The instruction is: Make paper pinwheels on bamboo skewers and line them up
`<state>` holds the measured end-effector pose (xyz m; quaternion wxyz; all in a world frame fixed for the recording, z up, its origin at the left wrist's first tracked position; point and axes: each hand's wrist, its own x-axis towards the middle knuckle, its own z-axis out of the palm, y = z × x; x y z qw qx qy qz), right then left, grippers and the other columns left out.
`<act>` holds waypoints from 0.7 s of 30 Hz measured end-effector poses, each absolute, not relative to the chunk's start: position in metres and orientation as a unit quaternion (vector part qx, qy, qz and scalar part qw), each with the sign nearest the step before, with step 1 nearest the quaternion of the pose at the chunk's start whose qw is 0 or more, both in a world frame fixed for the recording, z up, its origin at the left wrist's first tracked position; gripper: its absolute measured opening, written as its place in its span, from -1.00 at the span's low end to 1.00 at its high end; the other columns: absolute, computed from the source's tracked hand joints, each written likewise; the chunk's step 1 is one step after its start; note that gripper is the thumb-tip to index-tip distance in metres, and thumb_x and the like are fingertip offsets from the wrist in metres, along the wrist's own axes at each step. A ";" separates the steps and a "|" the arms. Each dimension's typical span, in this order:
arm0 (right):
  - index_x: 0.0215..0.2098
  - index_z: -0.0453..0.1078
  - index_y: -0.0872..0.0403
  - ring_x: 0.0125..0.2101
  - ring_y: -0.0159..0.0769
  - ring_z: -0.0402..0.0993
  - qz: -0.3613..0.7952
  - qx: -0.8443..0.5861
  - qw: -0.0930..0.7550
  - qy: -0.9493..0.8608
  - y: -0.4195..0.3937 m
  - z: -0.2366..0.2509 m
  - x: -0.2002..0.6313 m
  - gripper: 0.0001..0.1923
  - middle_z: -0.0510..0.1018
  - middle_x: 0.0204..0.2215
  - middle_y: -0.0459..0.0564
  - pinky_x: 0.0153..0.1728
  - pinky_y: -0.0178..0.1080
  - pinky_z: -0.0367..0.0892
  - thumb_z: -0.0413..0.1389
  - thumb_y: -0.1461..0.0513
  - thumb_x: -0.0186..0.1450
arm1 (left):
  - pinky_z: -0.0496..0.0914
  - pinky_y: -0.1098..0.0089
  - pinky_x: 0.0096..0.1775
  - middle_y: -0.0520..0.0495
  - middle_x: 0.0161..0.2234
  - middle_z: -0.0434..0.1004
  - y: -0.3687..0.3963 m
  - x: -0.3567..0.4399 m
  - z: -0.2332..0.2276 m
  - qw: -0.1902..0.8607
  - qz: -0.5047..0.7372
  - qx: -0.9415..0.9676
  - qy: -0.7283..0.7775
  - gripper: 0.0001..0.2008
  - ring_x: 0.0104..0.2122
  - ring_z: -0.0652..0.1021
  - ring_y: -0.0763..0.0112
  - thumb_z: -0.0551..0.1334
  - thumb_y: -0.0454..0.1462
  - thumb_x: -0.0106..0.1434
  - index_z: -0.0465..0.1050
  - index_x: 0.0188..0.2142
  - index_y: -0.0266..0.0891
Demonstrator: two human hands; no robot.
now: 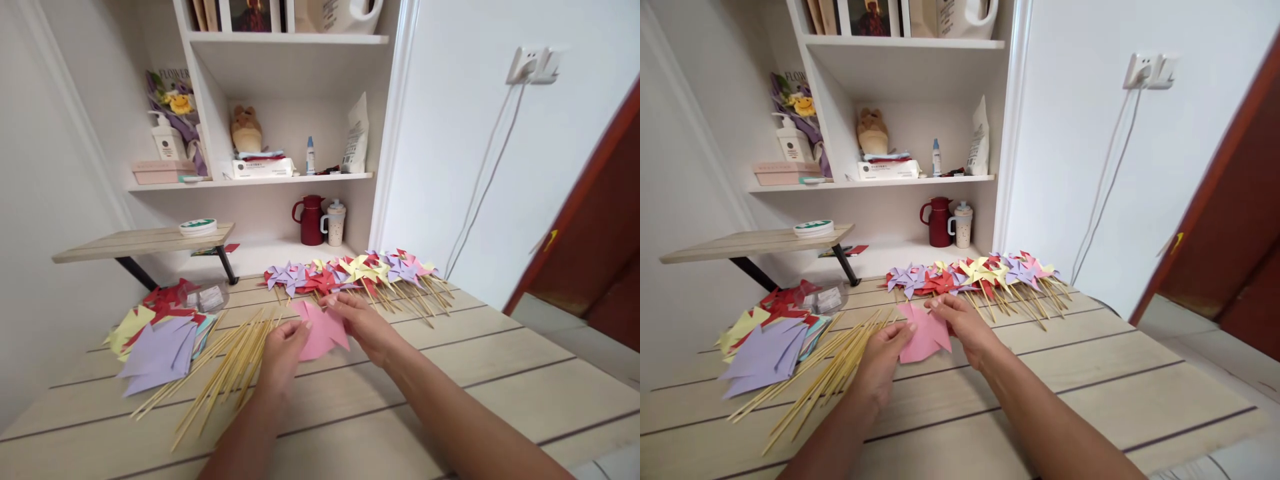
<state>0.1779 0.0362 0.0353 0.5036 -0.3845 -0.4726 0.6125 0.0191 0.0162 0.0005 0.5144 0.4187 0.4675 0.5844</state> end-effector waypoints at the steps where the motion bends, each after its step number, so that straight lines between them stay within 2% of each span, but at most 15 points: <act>1: -0.29 0.53 0.08 -0.44 -0.38 0.32 0.605 -0.389 0.503 -0.480 0.033 0.033 0.180 -0.62 0.53 -0.40 -0.10 -0.40 -0.31 0.17 0.35 -0.02 0.09 | 0.30 0.44 -0.37 -0.03 -0.47 0.57 0.015 0.021 -0.002 0.512 0.585 0.416 0.472 -0.64 -0.46 0.46 0.43 0.49 -0.06 -0.06 0.61 -0.40 -0.30; 7: -0.31 0.49 0.06 -0.38 -0.34 0.33 0.599 -0.368 0.496 -0.510 0.020 0.038 0.179 -0.60 0.50 -0.39 -0.11 -0.33 -0.30 0.18 0.32 -0.07 0.12 | 0.33 0.44 -0.34 -0.04 -0.45 0.57 0.009 0.026 0.003 0.516 0.582 0.423 0.465 -0.66 -0.43 0.48 0.42 0.49 -0.08 -0.05 0.60 -0.38 -0.30; 12: -0.35 0.45 0.07 -0.47 -0.39 0.26 0.596 -0.375 0.503 -0.502 0.024 0.037 0.181 -0.58 0.44 -0.47 -0.15 -0.41 -0.31 0.11 0.33 -0.09 0.10 | 0.31 0.46 -0.38 0.00 -0.48 0.56 0.007 0.029 0.004 0.497 0.582 0.430 0.479 -0.68 -0.47 0.45 0.46 0.49 -0.09 -0.05 0.59 -0.41 -0.28; 17: -0.52 0.35 0.07 -0.58 -0.44 0.11 0.617 -0.355 0.475 -0.517 0.027 0.035 0.181 -0.54 0.33 -0.62 -0.21 -0.50 -0.30 -0.01 0.34 -0.10 0.05 | 0.30 0.47 -0.38 0.02 -0.50 0.55 0.005 0.031 0.005 0.489 0.587 0.438 0.473 -0.71 -0.49 0.44 0.48 0.49 -0.11 -0.05 0.59 -0.44 -0.28; 21: -0.58 0.31 0.05 -0.59 -0.43 0.12 0.602 -0.365 0.488 -0.515 0.027 0.034 0.180 -0.54 0.32 -0.64 -0.20 -0.50 -0.29 -0.01 0.36 -0.09 0.01 | 0.33 0.44 -0.35 0.00 -0.47 0.58 0.006 0.030 0.004 0.498 0.592 0.428 0.468 -0.70 -0.46 0.47 0.45 0.49 -0.11 -0.06 0.60 -0.43 -0.27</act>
